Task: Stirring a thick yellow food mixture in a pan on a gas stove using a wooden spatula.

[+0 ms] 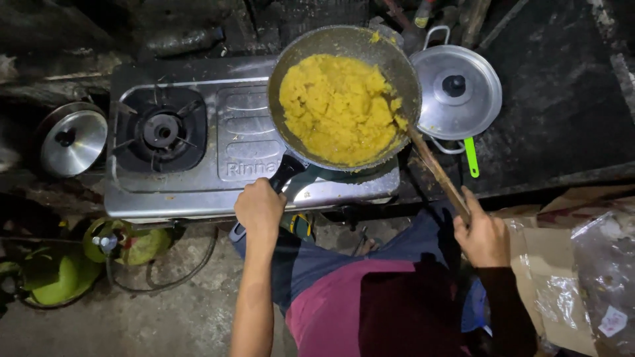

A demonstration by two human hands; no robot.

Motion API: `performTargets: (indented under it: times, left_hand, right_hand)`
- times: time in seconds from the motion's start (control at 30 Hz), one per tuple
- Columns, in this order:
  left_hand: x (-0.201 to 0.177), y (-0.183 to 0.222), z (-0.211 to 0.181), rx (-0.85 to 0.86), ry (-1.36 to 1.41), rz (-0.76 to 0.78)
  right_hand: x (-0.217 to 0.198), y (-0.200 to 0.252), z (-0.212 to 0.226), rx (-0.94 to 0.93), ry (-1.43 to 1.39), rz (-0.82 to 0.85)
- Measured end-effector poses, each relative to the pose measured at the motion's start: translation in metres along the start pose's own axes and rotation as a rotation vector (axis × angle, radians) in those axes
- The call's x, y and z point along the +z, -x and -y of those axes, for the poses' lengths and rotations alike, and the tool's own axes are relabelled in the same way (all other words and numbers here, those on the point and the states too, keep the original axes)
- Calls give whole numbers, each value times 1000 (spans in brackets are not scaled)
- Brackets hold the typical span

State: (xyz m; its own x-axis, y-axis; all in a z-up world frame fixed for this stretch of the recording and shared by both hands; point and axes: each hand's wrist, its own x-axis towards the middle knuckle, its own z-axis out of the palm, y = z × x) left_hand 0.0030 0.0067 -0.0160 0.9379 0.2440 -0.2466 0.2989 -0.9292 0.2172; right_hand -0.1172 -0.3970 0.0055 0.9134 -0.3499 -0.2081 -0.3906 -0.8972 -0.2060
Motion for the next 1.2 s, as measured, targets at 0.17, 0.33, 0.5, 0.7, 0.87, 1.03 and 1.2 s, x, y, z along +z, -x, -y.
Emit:
performTargets:
  times: [0.17, 0.33, 0.5, 0.7, 0.87, 1.03, 1.2]
  left_hand:
    - [4, 7, 0, 19, -26, -89]
    - [4, 8, 2, 7, -16, -81]
    - [9, 9, 4, 54, -20, -157]
    - [6, 10, 4, 62, 25, -193]
    - [-6, 3, -1, 40, 68, -9]
    - [-11, 6, -1, 34, 63, -1]
    - [-17, 8, -7, -8, 66, 37]
  right_hand:
    - [-25, -2, 0, -76, -215, -114]
    - [-56, 1, 20, -53, -736, 188]
    - [-93, 17, 62, 141, -1096, 775]
    - [-101, 37, 119, 554, -1258, 1035]
    - [-60, 9, 190, 273, -1492, 1032]
    - [5, -1, 209, 295, -1523, 786]
    - [23, 9, 209, 244, -1554, 726]
